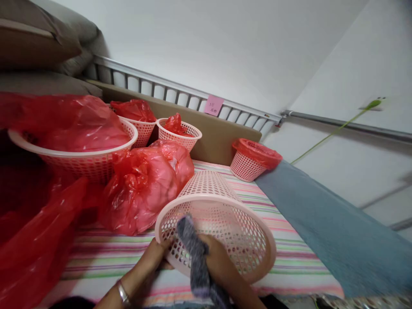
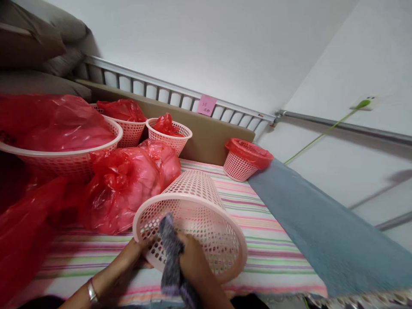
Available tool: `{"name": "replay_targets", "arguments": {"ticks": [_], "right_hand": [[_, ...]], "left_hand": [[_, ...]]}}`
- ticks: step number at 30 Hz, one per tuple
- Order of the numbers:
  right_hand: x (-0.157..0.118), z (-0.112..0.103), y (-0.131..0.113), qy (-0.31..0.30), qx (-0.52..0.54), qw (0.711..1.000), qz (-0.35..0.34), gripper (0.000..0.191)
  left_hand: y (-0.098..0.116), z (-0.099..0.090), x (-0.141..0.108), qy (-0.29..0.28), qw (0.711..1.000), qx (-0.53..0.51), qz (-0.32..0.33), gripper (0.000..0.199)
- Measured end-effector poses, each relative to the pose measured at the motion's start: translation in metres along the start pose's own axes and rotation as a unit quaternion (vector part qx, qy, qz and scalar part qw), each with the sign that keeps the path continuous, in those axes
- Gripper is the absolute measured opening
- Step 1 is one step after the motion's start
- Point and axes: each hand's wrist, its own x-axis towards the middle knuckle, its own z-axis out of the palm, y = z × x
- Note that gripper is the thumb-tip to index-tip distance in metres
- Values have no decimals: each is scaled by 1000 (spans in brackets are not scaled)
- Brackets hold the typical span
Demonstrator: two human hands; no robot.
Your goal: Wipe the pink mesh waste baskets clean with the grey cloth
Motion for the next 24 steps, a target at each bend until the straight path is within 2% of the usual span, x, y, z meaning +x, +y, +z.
{"name": "replay_targets", "arguments": {"ticks": [3,5,8,12,19,21,24], "right_hand": [[46,-21,8,124,2,991,49,37],[80,-23,18,175,-27,980,93,41],[122,-11,34,196,-62,971,120,43],[153,7,47,192,-80,974,92,47],[166,12,58,99,-127,984,75,46],[155,16,56,67,-146,983,90,45],[117,28,46,29,-167,982,83,50]], "left_hand": [[-2,0,1,-3,1000,31,1,58],[-1,1,1,-2,999,42,2,55],[2,3,-1,-3,999,52,-4,51],[7,5,-2,-8,999,49,-12,52],[1,4,2,-17,999,40,-26,52],[-3,2,3,-20,999,43,-21,53],[-8,2,3,-26,999,43,-13,62]]}}
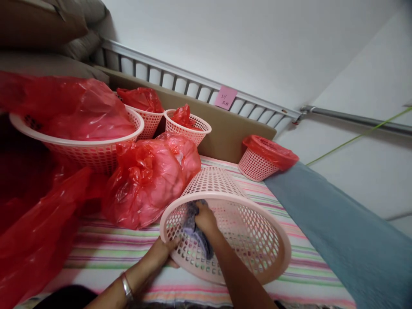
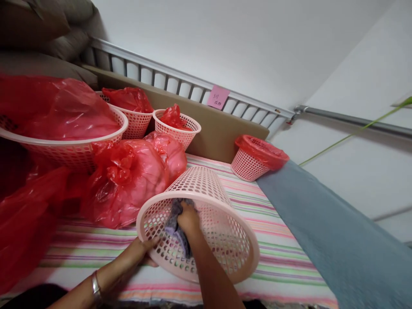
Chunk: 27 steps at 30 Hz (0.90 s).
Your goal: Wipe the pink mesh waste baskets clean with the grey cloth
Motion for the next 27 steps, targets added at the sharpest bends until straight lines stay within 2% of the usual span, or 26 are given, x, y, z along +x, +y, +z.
{"name": "replay_targets", "arguments": {"ticks": [3,6,8,11,12,14,15,17,19,21,23,27], "right_hand": [[-58,4,-8,-19,-10,999,-46,50],[-107,2,-8,-41,-23,994,-103,49],[-125,-4,-3,-62,-31,990,-127,50],[-132,-19,7,-107,-51,983,-138,45],[-130,-26,9,-124,-58,981,-139,43],[-120,-41,13,-150,-44,978,-138,37],[-111,-48,14,-144,-22,981,-128,32],[-88,-59,14,-84,24,993,-81,28],[-59,-62,14,6,37,999,-18,32],[-27,-55,14,68,22,997,33,39],[1,-43,15,100,10,993,55,40],[34,-16,18,120,-5,992,44,42]], "left_hand": [[0,3,-2,-15,1000,-9,16,75],[7,3,-6,-25,999,20,29,77],[15,-1,-9,-29,993,74,89,71],[27,-13,-12,-11,961,163,223,52],[28,-16,-12,-1,954,180,239,48],[28,-21,-11,1,958,181,223,48],[25,-21,-10,-8,963,172,209,50],[19,-17,-6,-24,968,152,200,54],[13,-9,-4,-38,966,143,210,56],[10,-1,-3,-49,972,136,185,58],[8,5,-4,-57,979,127,149,60],[7,9,-7,-49,986,107,120,65]]}}
